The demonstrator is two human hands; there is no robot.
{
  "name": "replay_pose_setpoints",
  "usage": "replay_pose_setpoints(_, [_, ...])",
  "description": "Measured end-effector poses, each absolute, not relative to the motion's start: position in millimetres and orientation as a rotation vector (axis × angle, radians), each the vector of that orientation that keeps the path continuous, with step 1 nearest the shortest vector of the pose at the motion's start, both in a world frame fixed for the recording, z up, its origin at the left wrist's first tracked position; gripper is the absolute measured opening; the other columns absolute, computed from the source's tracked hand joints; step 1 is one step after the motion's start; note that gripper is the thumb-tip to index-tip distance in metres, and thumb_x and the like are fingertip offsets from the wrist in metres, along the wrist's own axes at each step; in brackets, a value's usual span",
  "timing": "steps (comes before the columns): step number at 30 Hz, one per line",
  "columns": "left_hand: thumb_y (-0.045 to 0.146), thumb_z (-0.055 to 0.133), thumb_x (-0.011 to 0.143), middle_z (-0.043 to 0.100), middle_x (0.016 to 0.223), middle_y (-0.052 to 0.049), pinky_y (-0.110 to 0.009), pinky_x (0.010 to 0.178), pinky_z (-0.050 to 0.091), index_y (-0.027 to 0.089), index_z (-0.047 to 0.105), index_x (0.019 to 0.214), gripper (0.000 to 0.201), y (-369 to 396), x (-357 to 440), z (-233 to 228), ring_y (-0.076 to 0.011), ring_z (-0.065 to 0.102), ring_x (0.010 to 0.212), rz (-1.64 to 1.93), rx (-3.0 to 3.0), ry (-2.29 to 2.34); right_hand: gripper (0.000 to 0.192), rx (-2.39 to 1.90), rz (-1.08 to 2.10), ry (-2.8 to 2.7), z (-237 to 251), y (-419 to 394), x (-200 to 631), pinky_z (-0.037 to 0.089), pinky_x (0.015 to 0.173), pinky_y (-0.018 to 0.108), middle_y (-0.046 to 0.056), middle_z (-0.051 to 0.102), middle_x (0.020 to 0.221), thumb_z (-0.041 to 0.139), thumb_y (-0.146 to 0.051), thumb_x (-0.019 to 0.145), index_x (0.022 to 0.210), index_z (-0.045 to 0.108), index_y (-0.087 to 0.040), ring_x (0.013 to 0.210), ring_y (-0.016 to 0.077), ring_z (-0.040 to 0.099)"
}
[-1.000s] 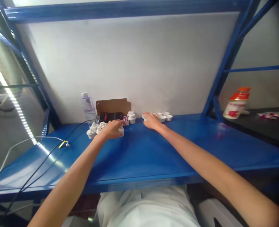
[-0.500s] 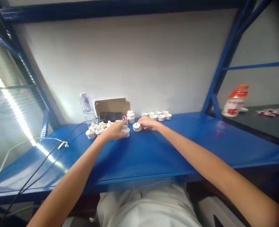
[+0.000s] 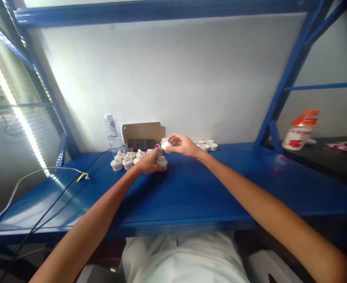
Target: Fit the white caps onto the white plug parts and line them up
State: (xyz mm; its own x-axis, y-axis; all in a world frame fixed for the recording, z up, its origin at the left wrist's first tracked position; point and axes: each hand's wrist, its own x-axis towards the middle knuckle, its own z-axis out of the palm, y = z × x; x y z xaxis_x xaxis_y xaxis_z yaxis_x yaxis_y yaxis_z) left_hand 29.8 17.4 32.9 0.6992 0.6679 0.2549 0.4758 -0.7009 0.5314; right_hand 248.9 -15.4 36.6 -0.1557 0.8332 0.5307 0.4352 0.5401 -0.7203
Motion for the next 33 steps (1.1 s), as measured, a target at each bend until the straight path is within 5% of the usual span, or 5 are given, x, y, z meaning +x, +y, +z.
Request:
replay_pose_setpoints(10, [0.024, 0.085, 0.059, 0.067, 0.095, -0.004, -0.028, 0.07, 0.05, 0.019, 0.053, 0.109, 0.06, 9.8, 25.4, 51.8, -0.0168, 0.065, 0.08, 0.847, 1.857, 0.63, 0.047, -0.923, 0.759, -1.747, 47.0, -37.1, 235.2, 0.057, 0.085, 0.036, 0.004, 0.072, 0.102, 0.082, -0.033, 0.069, 0.11, 0.063, -0.024, 0.094, 0.0217, 0.07])
replay_pose_setpoints(17, [0.051, 0.072, 0.08, 0.067, 0.084, -0.008, -0.028, 0.066, 0.048, 0.012, 0.067, 0.096, 0.043, 4.9, 20.6, 65.9, -0.0148, 0.064, 0.07, 0.76, 1.732, 0.562, 0.048, -0.767, 0.646, -1.722, 53.4, -52.1, 235.6, 0.056, 0.092, 0.036, 0.003, 0.072, 0.103, 0.087, -0.032, 0.063, 0.105, 0.064, -0.024, 0.098, 0.0228, 0.07])
replay_pose_setpoints(22, [0.05, 0.079, 0.073, 0.069, 0.082, -0.005, -0.024, 0.062, 0.045, 0.015, 0.067, 0.1, 0.046, 0.0, 20.7, 68.4, -0.0138, 0.062, 0.069, 0.856, 1.928, 0.536, 0.041, -0.984, 0.824, -1.527, 45.2, -49.5, 231.7, 0.06, 0.066, 0.037, 0.004, 0.072, 0.074, 0.074, -0.053, 0.078, 0.1, 0.068, -0.019, 0.066, 0.0223, 0.071])
replay_pose_setpoints(27, [0.058, 0.066, 0.083, 0.066, 0.071, -0.005, -0.024, 0.055, 0.042, 0.014, 0.066, 0.088, 0.045, 3.0, 20.7, 67.6, -0.0129, 0.059, 0.06, 0.833, 1.928, 0.614, 0.049, -0.826, 0.644, -1.622, 41.6, -50.0, 228.0, 0.057, 0.093, 0.039, 0.004, 0.075, 0.103, 0.086, -0.039, 0.066, 0.108, 0.068, -0.023, 0.097, 0.0247, 0.072])
replay_pose_setpoints(33, [0.055, 0.072, 0.08, 0.069, 0.077, -0.006, -0.023, 0.059, 0.045, 0.014, 0.067, 0.096, 0.043, 1.7, 20.1, 70.7, -0.0143, 0.063, 0.067, 0.863, 1.904, 0.567, 0.051, -0.9, 0.712, -1.539, 40.5, -49.2, 225.7, 0.061, 0.08, 0.041, 0.007, 0.075, 0.099, 0.081, -0.045, 0.072, 0.115, 0.068, -0.02, 0.087, 0.0254, 0.073])
